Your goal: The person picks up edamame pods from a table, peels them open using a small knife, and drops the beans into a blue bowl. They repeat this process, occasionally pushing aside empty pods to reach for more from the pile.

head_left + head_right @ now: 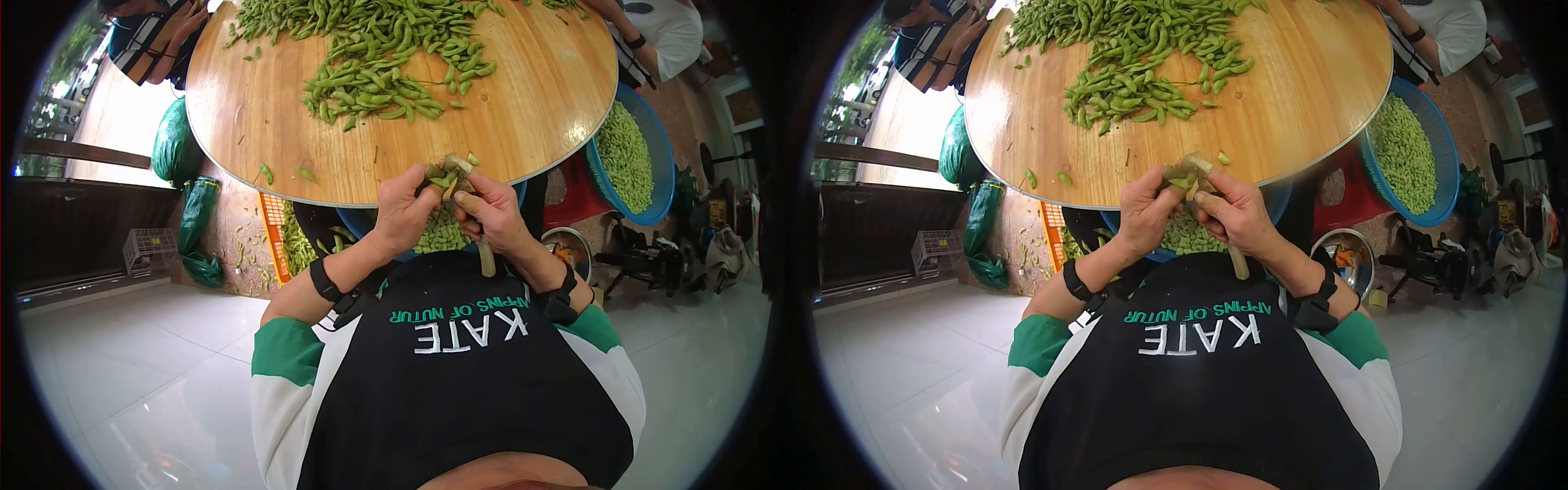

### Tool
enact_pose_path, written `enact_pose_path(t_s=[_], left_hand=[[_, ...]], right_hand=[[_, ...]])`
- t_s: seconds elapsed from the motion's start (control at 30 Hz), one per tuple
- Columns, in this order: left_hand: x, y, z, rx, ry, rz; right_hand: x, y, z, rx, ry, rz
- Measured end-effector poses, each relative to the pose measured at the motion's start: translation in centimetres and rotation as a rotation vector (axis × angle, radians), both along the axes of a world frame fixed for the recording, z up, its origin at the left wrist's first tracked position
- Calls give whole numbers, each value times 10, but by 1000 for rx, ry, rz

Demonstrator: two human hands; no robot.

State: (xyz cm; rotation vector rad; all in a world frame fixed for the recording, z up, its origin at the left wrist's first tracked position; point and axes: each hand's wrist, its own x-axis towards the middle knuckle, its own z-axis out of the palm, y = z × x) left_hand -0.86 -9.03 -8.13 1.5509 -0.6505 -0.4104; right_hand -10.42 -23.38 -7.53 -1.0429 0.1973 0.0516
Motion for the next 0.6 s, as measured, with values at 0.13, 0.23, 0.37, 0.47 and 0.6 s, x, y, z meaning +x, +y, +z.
enact_pose_path(t_s=[0.13, 0.23, 0.37, 0.47, 0.6], left_hand=[[2, -1, 13, -48, 421, -34], [20, 5, 9, -189, 828, -229], [21, 5, 12, -130, 944, -273], [13, 3, 11, 65, 594, -156], [7, 4, 14, 89, 499, -151]], right_hand=[[2, -4, -7, 25, 9, 5], [1, -9, -2, 38, -6, 52], [2, -13, -2, -65, -48, 103], [5, -8, 2, -157, -41, -14], [11, -2, -16, -637, -334, -242]])
